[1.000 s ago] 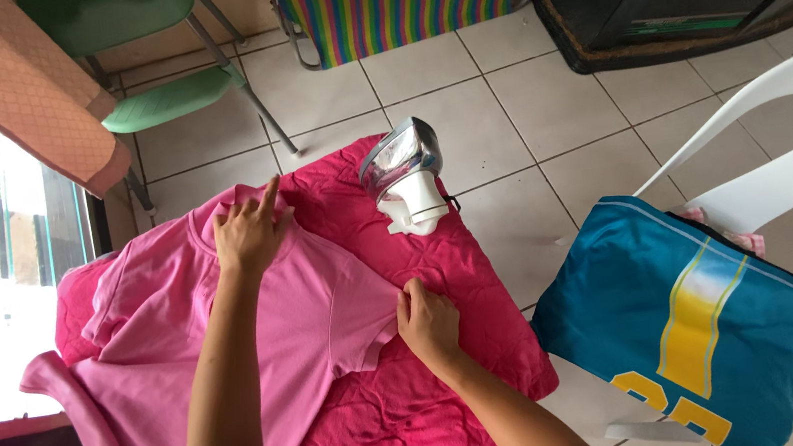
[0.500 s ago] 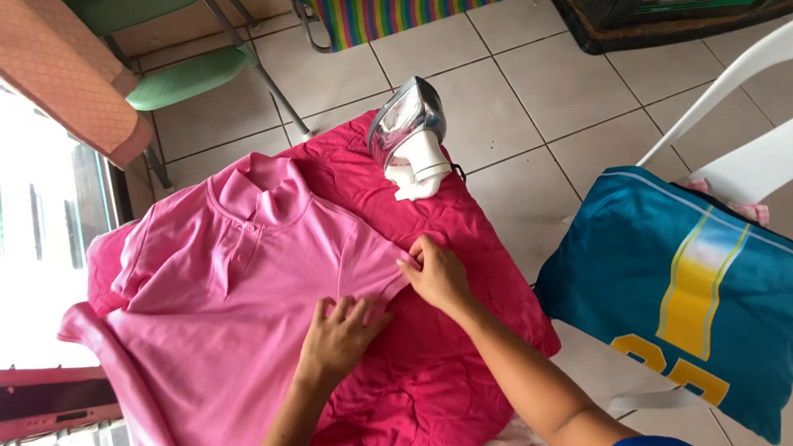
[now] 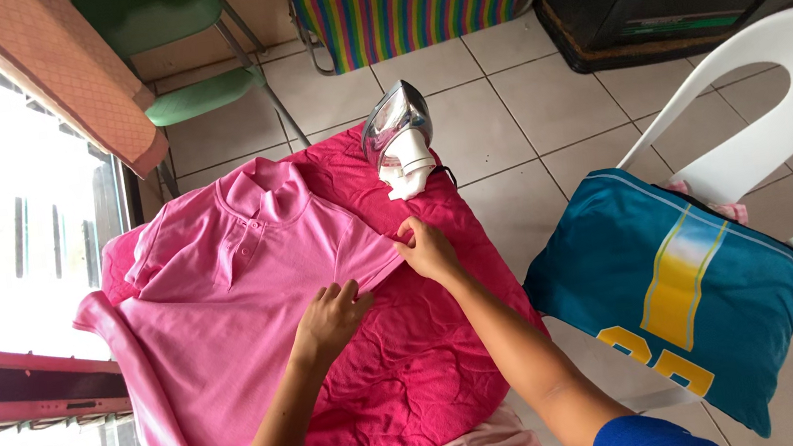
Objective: The person irons a blue basketball jersey and a pink polo shirt on a pink-covered ironing board. They smooth the fabric, use a white iron, and fold the jersey before placing it on a chair. The pink shirt is ironed on both sides and sleeves.
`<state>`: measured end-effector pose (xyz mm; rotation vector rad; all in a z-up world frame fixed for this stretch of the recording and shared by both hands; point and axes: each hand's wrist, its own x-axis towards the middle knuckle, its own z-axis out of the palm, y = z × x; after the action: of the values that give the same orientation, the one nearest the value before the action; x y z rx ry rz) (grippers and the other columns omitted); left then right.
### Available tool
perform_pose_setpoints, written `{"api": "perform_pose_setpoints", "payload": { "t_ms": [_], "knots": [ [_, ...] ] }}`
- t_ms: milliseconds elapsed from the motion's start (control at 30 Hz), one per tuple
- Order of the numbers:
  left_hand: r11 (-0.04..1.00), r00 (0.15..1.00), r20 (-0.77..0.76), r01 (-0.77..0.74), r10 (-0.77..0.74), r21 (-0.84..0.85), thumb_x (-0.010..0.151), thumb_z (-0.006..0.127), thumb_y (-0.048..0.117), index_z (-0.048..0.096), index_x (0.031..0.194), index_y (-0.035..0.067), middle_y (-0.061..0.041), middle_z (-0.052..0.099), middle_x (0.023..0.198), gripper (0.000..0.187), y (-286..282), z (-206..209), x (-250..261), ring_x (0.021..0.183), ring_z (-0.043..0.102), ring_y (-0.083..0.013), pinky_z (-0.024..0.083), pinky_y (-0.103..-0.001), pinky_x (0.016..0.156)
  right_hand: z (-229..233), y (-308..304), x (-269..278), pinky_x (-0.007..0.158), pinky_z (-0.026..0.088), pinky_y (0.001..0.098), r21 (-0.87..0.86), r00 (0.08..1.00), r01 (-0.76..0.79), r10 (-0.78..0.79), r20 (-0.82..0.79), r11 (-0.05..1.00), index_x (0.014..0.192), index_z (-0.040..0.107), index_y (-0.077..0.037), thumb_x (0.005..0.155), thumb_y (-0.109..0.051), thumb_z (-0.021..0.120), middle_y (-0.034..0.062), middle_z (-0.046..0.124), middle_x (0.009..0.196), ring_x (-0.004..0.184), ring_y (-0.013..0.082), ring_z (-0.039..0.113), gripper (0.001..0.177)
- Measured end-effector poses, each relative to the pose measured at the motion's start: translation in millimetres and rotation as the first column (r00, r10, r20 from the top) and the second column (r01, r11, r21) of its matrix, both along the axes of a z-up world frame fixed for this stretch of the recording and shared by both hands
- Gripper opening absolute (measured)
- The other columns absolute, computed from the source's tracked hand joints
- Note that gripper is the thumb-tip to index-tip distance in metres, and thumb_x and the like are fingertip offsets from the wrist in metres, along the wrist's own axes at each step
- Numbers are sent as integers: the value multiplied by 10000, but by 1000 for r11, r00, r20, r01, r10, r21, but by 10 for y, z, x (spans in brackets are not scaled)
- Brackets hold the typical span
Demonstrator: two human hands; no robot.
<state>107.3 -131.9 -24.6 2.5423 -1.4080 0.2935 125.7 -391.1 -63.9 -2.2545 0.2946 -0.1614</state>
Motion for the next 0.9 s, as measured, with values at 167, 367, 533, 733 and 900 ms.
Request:
{"api": "perform_pose_setpoints", "payload": {
  "t_ms": [167,367,533,733,900],
  "knots": [
    [990,991,132,2,-20,140,859,651,138,675,1155,131,-51,642,1164,297,10,-189,-174,1059,632,-208,512,-428,918,48,84,-148,679,548,435,-204,999,-7,15,38,979,1014,640,-100,852,-217,802,92,728,853,837,304,715,257],
    [998,995,85,-53,50,29,868,657,161,636,1310,189,-50,629,1328,443,131,-185,-412,1191,583,-222,454,-432,982,-144,76,-276,800,549,445,-242,906,53,55,419,969,1154,541,-51,814,-157,830,165,656,1082,976,364,660,459],
    [929,929,-59,-369,366,-37,833,720,287,605,1269,155,-70,642,1153,469,360,-6,-498,1046,603,-243,448,-462,887,3,-88,128,806,475,433,16,827,228,-203,524,973,1313,463,4,841,-132,842,175,518,991,872,316,530,621],
    [896,899,12,-437,439,-78,838,708,158,662,1119,186,25,654,954,286,524,123,-533,905,618,-185,458,-424,859,267,-2,703,864,468,454,24,612,371,-264,746,928,1212,559,33,892,-90,786,206,566,1091,992,336,547,411],
    [892,901,42,-419,431,-168,827,698,115,688,1082,170,28,669,964,260,581,159,-531,873,628,-177,463,-414,838,419,-95,873,726,528,355,389,686,89,-339,643,917,1134,614,35,996,-124,686,132,701,922,807,220,686,222]
  ]
}}
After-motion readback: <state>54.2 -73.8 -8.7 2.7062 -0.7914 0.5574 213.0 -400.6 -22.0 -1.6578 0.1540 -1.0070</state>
